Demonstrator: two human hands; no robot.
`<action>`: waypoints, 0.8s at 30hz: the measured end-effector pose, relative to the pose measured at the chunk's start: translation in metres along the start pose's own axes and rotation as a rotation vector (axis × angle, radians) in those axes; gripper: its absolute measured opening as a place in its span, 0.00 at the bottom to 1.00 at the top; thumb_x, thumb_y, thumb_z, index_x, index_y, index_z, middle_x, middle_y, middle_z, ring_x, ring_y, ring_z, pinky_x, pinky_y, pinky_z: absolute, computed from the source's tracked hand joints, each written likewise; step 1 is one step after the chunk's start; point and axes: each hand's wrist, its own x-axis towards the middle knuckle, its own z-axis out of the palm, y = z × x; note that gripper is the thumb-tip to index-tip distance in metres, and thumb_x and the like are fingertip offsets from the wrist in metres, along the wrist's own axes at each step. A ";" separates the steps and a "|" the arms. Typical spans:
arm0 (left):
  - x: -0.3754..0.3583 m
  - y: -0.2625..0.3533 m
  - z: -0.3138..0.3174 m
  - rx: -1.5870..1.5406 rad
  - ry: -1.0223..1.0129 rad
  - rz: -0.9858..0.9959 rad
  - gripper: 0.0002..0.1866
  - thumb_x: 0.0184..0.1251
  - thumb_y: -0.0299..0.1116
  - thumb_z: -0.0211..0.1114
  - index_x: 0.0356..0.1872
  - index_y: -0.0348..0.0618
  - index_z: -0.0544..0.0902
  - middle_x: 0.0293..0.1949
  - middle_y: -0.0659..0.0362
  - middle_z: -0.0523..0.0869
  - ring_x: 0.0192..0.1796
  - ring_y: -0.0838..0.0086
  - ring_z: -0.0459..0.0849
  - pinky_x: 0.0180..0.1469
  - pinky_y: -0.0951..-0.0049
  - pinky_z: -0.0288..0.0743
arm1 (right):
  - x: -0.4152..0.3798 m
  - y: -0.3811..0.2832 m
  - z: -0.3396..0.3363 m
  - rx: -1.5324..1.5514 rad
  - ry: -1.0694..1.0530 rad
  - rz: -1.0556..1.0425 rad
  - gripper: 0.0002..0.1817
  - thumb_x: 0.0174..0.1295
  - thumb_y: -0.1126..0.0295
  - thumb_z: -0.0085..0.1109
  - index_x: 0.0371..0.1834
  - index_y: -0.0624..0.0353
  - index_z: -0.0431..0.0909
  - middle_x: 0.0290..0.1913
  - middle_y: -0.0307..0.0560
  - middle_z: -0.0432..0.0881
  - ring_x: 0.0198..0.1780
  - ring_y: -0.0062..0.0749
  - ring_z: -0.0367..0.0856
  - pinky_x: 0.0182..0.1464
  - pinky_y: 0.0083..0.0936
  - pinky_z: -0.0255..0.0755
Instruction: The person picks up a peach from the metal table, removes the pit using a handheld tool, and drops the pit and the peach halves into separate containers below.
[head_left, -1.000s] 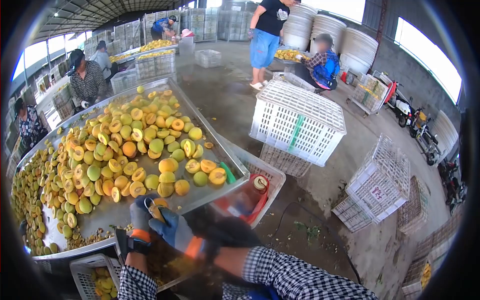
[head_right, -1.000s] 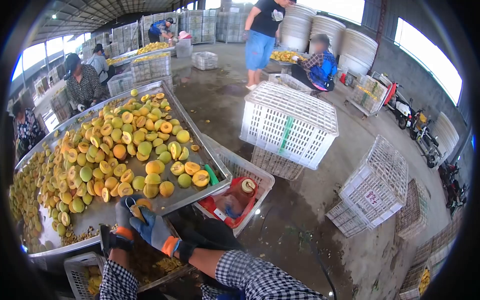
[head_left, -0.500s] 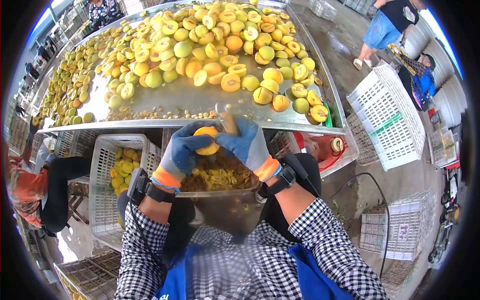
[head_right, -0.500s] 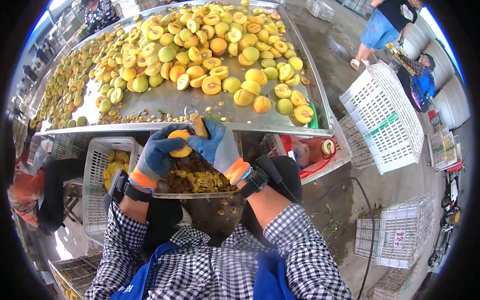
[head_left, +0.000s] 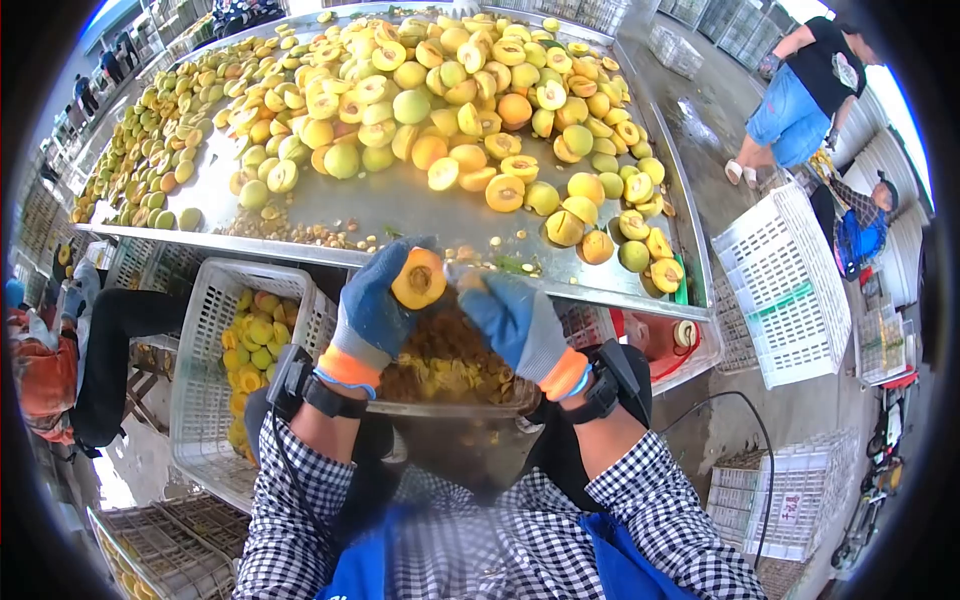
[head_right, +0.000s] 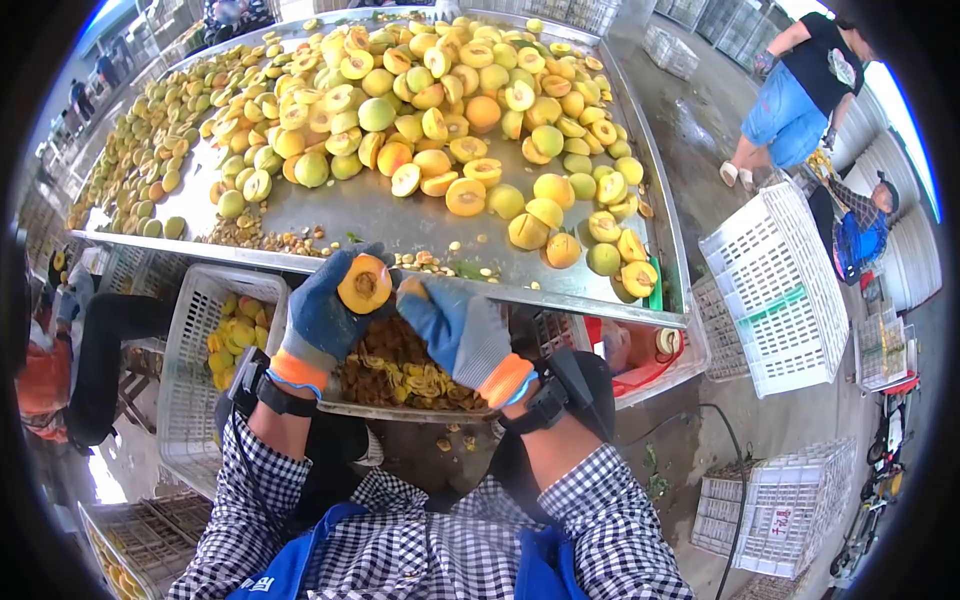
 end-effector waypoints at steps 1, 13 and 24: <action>0.000 0.002 -0.001 -0.002 0.016 -0.009 0.20 0.72 0.32 0.64 0.62 0.36 0.77 0.55 0.51 0.84 0.55 0.65 0.85 0.56 0.64 0.82 | -0.001 -0.003 0.004 -0.043 -0.016 0.006 0.20 0.73 0.55 0.56 0.51 0.61 0.81 0.40 0.60 0.86 0.40 0.56 0.86 0.41 0.44 0.78; -0.006 0.031 0.014 -0.173 -0.042 -0.119 0.18 0.74 0.37 0.61 0.55 0.32 0.80 0.49 0.52 0.86 0.51 0.69 0.86 0.55 0.70 0.81 | -0.001 -0.015 0.018 -0.306 -0.052 0.016 0.19 0.72 0.53 0.54 0.49 0.59 0.79 0.37 0.60 0.85 0.38 0.58 0.84 0.38 0.51 0.76; -0.008 0.019 0.004 0.666 0.027 0.323 0.16 0.68 0.34 0.62 0.52 0.34 0.81 0.47 0.48 0.86 0.50 0.61 0.87 0.57 0.60 0.82 | -0.005 -0.010 0.029 -0.187 -0.051 0.120 0.19 0.72 0.54 0.54 0.43 0.60 0.80 0.31 0.64 0.83 0.33 0.63 0.83 0.34 0.54 0.74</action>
